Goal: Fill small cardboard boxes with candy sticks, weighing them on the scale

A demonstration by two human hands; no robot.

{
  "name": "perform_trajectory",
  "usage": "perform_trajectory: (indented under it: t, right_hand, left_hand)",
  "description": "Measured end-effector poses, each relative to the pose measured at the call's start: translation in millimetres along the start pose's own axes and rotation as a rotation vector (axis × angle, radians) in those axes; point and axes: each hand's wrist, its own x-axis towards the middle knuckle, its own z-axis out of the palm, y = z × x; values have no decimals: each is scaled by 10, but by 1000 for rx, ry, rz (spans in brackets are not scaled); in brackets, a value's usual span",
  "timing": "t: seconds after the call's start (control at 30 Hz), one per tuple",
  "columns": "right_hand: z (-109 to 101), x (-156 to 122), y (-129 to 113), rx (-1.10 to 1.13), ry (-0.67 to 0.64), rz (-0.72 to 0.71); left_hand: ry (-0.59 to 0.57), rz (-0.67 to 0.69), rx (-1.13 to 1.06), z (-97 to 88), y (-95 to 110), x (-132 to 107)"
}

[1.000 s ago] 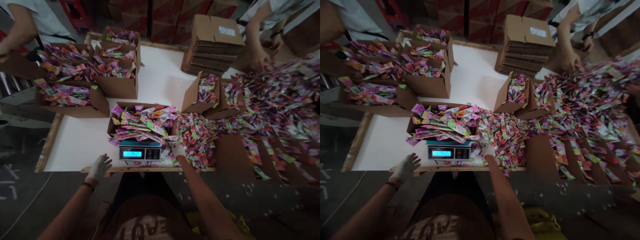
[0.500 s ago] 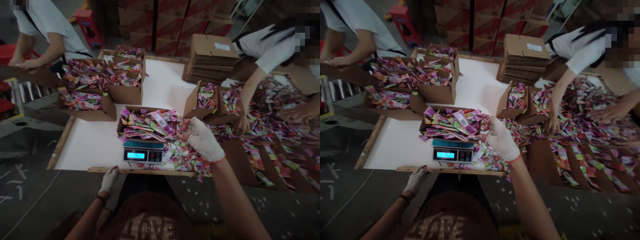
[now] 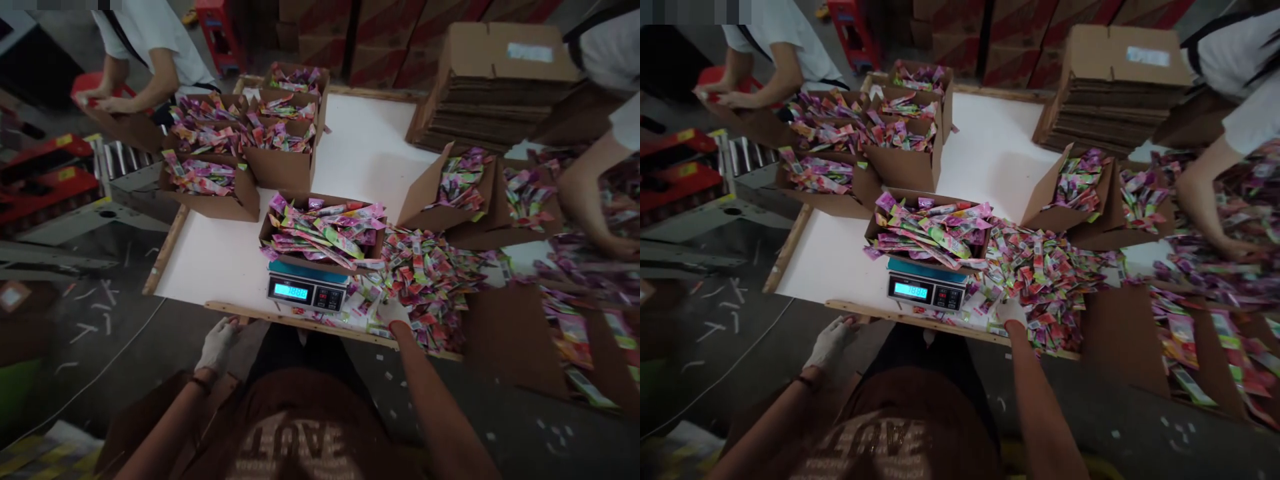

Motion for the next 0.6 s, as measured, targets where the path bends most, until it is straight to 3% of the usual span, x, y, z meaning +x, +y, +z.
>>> perform_trajectory:
  t: [0.13,0.37,0.47,0.6]
  right_hand:
    - [-447,-43,280,0,48,5]
    - [-1318,-352,603,-11,205,-80]
    - [-1645,-578,490,128,301,-178]
    - [-1964,-964,-25,448,352,-535]
  left_hand:
    - [-46,81,-58,214,347,96]
    - [-198,279,-221,618,1209,46]
    - [-252,409,-264,770,1619,-59]
    - [-296,526,-311,995,2102,-193]
